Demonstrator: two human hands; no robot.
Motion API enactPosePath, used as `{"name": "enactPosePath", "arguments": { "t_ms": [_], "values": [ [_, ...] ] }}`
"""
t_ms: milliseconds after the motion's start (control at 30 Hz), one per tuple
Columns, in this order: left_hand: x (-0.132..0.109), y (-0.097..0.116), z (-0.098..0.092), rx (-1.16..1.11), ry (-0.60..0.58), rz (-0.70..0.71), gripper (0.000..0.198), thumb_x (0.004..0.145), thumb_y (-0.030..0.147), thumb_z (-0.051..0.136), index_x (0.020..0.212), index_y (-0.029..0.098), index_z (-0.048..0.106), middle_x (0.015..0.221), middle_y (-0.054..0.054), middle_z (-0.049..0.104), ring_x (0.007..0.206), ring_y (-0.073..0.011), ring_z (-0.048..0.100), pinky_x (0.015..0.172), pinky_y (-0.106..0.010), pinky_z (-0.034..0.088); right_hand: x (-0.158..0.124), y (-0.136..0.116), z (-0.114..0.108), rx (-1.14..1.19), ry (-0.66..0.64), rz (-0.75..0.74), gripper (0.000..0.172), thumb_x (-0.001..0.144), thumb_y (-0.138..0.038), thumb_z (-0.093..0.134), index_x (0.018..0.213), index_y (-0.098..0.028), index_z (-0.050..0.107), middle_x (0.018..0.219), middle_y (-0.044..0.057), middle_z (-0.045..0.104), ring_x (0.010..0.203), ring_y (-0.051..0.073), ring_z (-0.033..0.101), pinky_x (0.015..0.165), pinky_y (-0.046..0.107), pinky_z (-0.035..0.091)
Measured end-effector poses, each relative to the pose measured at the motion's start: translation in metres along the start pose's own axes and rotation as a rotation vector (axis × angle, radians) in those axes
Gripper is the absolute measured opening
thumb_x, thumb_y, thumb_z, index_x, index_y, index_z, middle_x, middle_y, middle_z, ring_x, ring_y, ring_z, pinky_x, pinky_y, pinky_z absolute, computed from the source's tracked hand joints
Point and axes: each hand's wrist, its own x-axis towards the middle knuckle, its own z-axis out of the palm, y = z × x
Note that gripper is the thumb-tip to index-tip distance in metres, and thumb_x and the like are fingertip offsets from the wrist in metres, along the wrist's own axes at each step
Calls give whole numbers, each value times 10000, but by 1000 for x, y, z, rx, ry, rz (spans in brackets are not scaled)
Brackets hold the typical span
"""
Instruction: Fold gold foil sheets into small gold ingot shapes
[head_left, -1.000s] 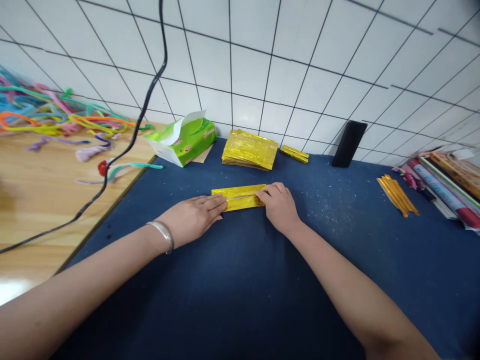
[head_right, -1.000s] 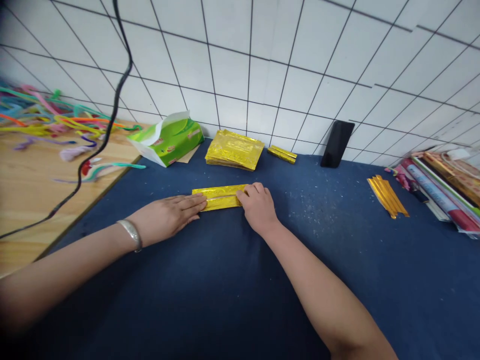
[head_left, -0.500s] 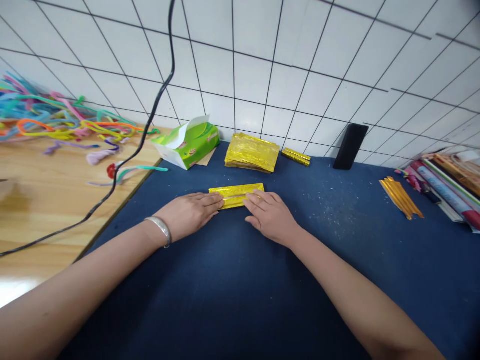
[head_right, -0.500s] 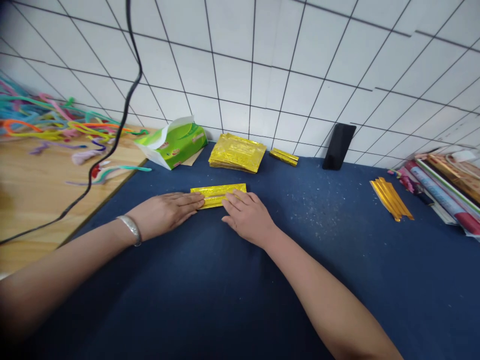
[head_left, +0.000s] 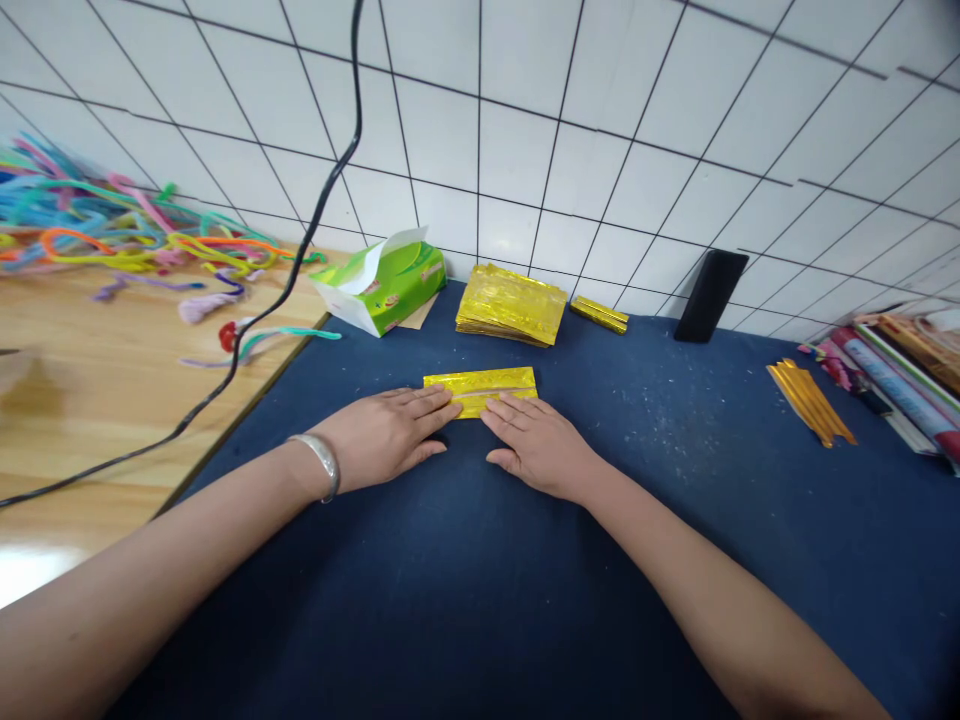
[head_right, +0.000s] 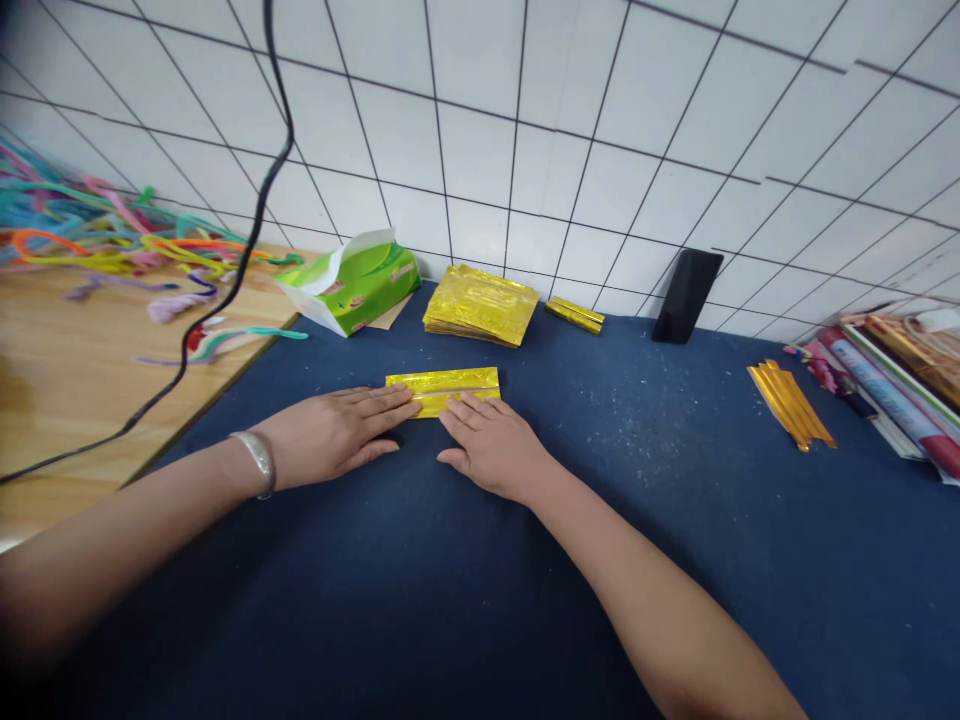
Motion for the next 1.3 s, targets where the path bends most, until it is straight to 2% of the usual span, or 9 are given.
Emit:
{"name": "enactPosePath", "arguments": {
  "t_ms": [267, 533, 667, 833, 1033, 1167, 1300],
  "values": [
    [0, 3, -3, 2, -57, -13, 528, 908, 501, 341, 1367, 246, 394, 1413, -119, 397, 1279, -267, 405, 1056, -415, 315, 0, 1, 2, -10, -13, 7, 545, 934, -494, 283, 1376, -189, 374, 1435, 62, 378, 1354, 198, 275, 1092, 395, 242],
    [2, 14, -4, 10, -5, -70, 530, 883, 543, 370, 1334, 275, 442, 1392, -109, 428, 1224, -295, 462, 1025, -437, 345, 1, 1, 1, -21, -19, 26, 535, 928, -495, 306, 1385, -223, 354, 1438, 48, 374, 1345, 203, 294, 1079, 405, 253],
    [4, 18, -6, 29, -1, -86, 512, 888, 534, 367, 1308, 263, 479, 1365, -109, 462, 1193, -296, 491, 1016, -444, 352, 0, 2, -1, -46, -15, 20, 514, 935, -479, 298, 1363, -211, 395, 1418, 45, 407, 1333, 204, 314, 1071, 396, 257],
    [3, 16, -10, 16, -62, -93, 519, 895, 540, 345, 1322, 270, 464, 1405, -89, 416, 1232, -279, 458, 1045, -422, 322, -5, 11, -8, -83, -28, 30, 456, 947, -444, 294, 1325, -241, 449, 1398, 14, 438, 1318, 213, 335, 1047, 404, 265],
    [-1, -2, -11, -95, -125, -79, 510, 886, 541, 375, 1341, 316, 424, 1436, -36, 373, 1270, -247, 422, 1072, -407, 310, -13, 31, -13, -68, -54, 9, 431, 945, -427, 324, 1331, -272, 440, 1392, 3, 445, 1323, 220, 321, 995, 392, 302],
    [-4, -28, -9, -304, -126, 56, 440, 896, 442, 430, 1321, 328, 446, 1430, 1, 380, 1299, -202, 387, 1102, -371, 299, -18, 45, -14, -29, -60, 3, 414, 942, -424, 344, 1316, -288, 457, 1387, -8, 452, 1321, 210, 320, 985, 377, 311],
    [-6, -47, -7, -440, -109, 126, 392, 900, 348, 459, 1291, 344, 472, 1417, 10, 400, 1297, -195, 390, 1088, -406, 330, -21, 52, -15, 1, -66, 28, 403, 938, -436, 350, 1295, -304, 481, 1375, -33, 466, 1318, 218, 324, 981, 379, 322]
  ]
}}
